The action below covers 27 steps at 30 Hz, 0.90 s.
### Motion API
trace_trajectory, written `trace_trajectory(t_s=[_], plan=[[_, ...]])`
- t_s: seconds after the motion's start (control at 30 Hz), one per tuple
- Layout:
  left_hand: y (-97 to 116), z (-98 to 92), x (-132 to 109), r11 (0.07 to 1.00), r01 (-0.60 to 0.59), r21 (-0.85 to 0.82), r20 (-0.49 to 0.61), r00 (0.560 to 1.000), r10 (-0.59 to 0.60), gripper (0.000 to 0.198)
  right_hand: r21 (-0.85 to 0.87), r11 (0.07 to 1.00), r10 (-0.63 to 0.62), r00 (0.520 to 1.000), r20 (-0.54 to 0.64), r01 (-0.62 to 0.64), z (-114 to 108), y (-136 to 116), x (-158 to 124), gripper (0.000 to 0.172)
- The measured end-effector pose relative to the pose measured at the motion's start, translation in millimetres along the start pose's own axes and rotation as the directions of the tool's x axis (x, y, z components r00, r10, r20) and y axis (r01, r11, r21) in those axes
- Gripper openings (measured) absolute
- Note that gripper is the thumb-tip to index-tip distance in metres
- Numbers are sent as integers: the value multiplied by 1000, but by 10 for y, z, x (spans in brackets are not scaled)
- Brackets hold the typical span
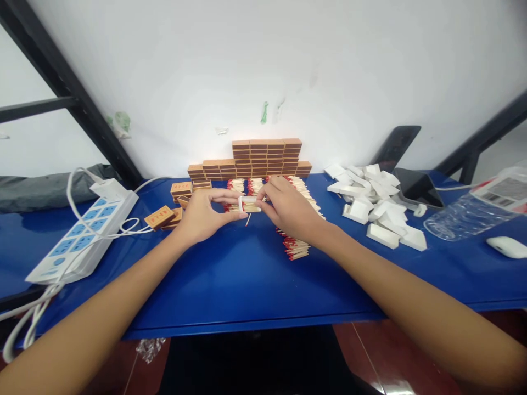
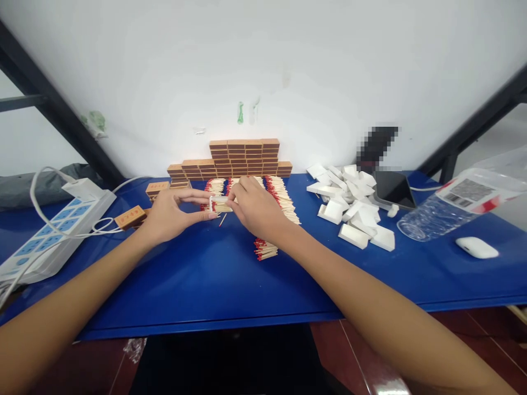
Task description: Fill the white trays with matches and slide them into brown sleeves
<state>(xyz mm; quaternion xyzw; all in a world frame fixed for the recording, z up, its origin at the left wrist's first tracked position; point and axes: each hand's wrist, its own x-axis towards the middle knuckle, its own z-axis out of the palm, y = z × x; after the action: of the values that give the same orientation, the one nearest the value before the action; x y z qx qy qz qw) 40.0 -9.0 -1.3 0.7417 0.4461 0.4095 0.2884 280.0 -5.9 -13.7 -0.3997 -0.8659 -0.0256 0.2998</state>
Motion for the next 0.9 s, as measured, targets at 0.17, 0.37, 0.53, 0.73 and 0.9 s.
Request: trace_trajectory(t_s=[0.17, 0.37, 0.53, 0.73, 0.9], plan=[[-6, -8, 14, 999, 13, -40, 9, 1000, -13, 47, 39, 999, -14, 1000, 1, 14, -10, 49, 5, 9], [14, -16, 15, 999, 21, -44, 17, 1000, -21, 47, 58, 998, -23, 999, -24, 25, 3, 11, 9, 6], [36, -23, 9, 999, 25, -34, 43, 999, -24, 47, 104, 995, -13, 1000, -7, 14, 23, 11, 2, 6], [24, -27, 14, 999, 12, -31, 46, 999, -11, 47, 159, 987, 29, 999, -31, -24, 33, 6, 2, 6], [-4, -34, 17, 999, 6, -48, 42, 999, -4, 48, 230, 971, 79, 994, -78, -60, 36, -27, -4, 5]])
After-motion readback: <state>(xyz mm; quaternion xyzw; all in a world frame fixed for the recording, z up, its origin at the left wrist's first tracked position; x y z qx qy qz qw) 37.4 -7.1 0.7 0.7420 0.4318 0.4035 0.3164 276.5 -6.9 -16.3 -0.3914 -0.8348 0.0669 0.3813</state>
